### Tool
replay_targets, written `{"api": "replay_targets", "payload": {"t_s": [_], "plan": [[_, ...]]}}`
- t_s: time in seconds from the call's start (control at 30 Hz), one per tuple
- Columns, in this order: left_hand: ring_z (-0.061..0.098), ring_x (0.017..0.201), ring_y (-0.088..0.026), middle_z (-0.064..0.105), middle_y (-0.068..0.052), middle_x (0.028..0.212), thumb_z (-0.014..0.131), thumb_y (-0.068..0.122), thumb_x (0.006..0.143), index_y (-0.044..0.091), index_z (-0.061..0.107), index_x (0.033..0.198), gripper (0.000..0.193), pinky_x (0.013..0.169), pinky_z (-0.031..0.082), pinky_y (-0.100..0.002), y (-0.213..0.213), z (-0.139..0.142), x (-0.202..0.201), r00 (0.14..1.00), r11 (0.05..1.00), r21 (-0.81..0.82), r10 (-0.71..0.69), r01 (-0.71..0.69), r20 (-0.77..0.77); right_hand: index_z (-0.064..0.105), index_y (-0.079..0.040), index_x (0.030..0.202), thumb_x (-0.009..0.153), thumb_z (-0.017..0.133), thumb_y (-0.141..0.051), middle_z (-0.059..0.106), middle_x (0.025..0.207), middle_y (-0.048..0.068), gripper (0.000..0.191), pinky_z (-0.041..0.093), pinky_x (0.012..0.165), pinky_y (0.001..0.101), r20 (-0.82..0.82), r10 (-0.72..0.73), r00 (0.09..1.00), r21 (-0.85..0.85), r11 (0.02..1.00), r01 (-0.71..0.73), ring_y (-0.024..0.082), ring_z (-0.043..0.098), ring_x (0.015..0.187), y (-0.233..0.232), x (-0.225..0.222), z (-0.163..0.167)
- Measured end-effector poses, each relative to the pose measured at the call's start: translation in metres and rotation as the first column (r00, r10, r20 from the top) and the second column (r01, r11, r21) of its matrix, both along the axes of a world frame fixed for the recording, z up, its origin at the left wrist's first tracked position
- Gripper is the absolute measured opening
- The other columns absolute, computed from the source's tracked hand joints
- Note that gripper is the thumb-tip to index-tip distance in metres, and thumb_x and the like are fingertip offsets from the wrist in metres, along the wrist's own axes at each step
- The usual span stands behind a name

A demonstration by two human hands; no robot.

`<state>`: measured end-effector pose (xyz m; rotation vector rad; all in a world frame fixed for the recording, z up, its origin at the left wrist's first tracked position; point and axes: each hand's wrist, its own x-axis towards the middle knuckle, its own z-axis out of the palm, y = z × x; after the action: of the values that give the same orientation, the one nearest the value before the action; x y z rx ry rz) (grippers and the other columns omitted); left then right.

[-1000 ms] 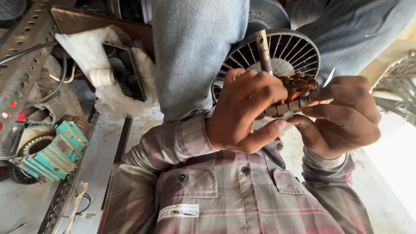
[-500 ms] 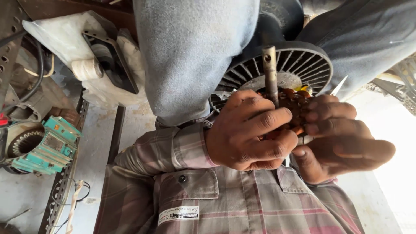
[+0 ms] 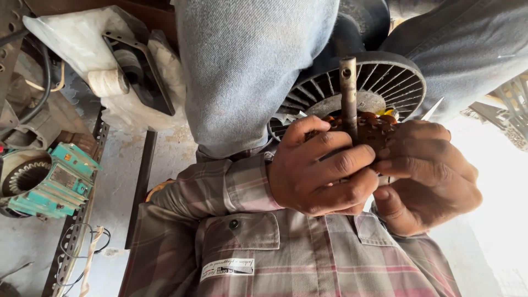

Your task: The person is repairing an electric motor stator by hand. They use scissors to trim excess copper wire and a screwdriver to adjust the windings on the stator core.

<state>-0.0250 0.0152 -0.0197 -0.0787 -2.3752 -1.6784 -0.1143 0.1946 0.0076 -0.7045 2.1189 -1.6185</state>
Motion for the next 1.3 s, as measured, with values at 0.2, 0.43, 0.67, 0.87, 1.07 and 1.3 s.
{"api": "replay_targets", "payload": {"t_s": [0.2, 0.43, 0.67, 0.87, 1.07, 1.3], "plan": [[0.066, 0.1, -0.022, 0.066, -0.004, 0.117, 0.067, 0.027, 0.098, 0.014, 0.062, 0.111, 0.018, 0.101, 0.047, -0.045, -0.001, -0.001, -0.002, 1.0, 1.0, -0.003, -0.007, 0.007, 0.014, 0.071, 0.005, 0.094, 0.082, 0.076, -0.019, 0.069, 0.088, 0.018, 0.028, 0.054, 0.072, 0.0354, 0.062, -0.096, 0.993, -0.011, 0.995, 0.097, 0.028, 0.067, 0.079, -0.006, 0.007, 0.001], [0.061, 0.11, -0.03, 0.06, -0.017, 0.125, 0.061, 0.025, 0.102, -0.001, 0.06, 0.112, 0.028, 0.103, 0.045, -0.049, -0.037, -0.01, -0.004, 0.997, 0.96, 0.278, 0.0, 0.02, -0.073, 0.066, 0.007, 0.105, 0.086, 0.076, -0.028, 0.065, 0.093, 0.023, 0.041, 0.054, 0.076, 0.0387, -0.08, -0.349, 0.934, -0.118, 0.934, 0.338, 0.035, 0.066, 0.087, 0.012, 0.021, -0.012], [0.046, 0.14, -0.032, 0.054, -0.01, 0.146, 0.075, 0.024, 0.102, 0.009, 0.074, 0.101, 0.015, 0.12, 0.03, -0.053, -0.093, -0.035, 0.041, 0.995, 0.904, -0.425, -0.012, 0.052, 0.098, 0.068, 0.008, 0.098, 0.101, 0.073, -0.01, 0.069, 0.093, 0.019, 0.019, 0.053, 0.073, 0.0283, -0.107, -0.366, 0.924, 0.033, 0.928, 0.371, 0.023, 0.066, 0.078, 0.015, 0.087, -0.026], [0.028, 0.159, -0.028, 0.042, -0.002, 0.166, 0.073, 0.018, 0.106, 0.012, 0.074, 0.095, 0.013, 0.131, 0.014, -0.057, -0.078, -0.056, 0.041, 0.992, 0.79, -0.603, -0.068, 0.116, 0.101, 0.068, 0.006, 0.094, 0.099, 0.076, -0.002, 0.07, 0.093, 0.016, 0.013, 0.053, 0.07, 0.0241, -0.055, -0.301, 0.952, 0.087, 0.948, 0.305, 0.018, 0.068, 0.078, 0.004, 0.109, -0.023], [0.03, 0.154, -0.029, 0.045, 0.0, 0.162, 0.072, 0.02, 0.103, 0.012, 0.073, 0.088, 0.018, 0.128, 0.012, -0.064, -0.078, -0.045, 0.025, 0.992, 0.744, -0.658, -0.067, 0.118, 0.102, 0.068, 0.006, 0.094, 0.097, 0.075, 0.001, 0.069, 0.091, 0.014, 0.009, 0.053, 0.071, 0.0232, -0.015, -0.327, 0.945, 0.057, 0.943, 0.327, 0.017, 0.069, 0.08, -0.003, 0.112, -0.018], [0.042, 0.147, -0.028, 0.059, -0.004, 0.146, 0.074, 0.015, 0.101, 0.01, 0.073, 0.097, 0.006, 0.127, 0.015, -0.063, -0.074, -0.039, 0.023, 0.998, 0.795, -0.605, -0.056, 0.048, 0.005, 0.068, 0.006, 0.095, 0.094, 0.074, 0.008, 0.07, 0.097, 0.014, 0.006, 0.055, 0.073, 0.0252, -0.046, -0.291, 0.955, 0.053, 0.954, 0.294, 0.017, 0.07, 0.083, -0.01, 0.104, -0.015]]}}
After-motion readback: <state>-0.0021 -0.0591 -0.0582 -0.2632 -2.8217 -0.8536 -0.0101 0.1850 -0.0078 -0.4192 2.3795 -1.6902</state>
